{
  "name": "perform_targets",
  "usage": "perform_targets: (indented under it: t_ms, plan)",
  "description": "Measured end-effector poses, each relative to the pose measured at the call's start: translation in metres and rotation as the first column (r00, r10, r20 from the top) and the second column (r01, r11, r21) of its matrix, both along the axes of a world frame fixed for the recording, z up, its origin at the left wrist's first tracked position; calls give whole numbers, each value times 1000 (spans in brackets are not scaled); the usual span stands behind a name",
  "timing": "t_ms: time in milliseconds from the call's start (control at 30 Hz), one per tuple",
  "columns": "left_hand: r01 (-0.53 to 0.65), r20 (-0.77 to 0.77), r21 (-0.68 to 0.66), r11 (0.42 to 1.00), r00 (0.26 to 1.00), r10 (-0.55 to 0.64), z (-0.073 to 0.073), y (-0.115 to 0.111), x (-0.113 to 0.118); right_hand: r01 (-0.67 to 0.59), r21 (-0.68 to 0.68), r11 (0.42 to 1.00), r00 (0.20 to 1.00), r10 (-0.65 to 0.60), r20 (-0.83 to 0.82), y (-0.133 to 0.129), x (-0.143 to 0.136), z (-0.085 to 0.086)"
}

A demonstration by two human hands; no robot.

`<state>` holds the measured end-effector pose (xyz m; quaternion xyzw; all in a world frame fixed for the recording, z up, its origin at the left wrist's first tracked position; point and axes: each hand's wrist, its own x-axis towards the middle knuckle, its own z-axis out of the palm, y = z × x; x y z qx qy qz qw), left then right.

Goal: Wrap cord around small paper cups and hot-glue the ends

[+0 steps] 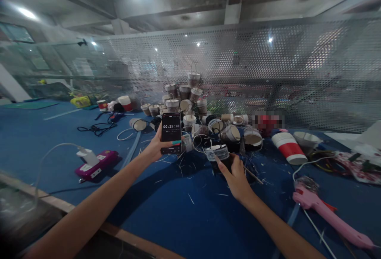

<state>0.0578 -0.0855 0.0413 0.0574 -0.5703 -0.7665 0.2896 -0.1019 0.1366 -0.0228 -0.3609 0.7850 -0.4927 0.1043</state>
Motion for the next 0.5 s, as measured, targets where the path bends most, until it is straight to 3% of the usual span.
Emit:
perform_targets:
  t_ms: [500]
  plan:
    - [23,12,-1,1000,1000,-23,-4,-2,-1,-10,17,1000,1000,10,-23,-1,0,-1]
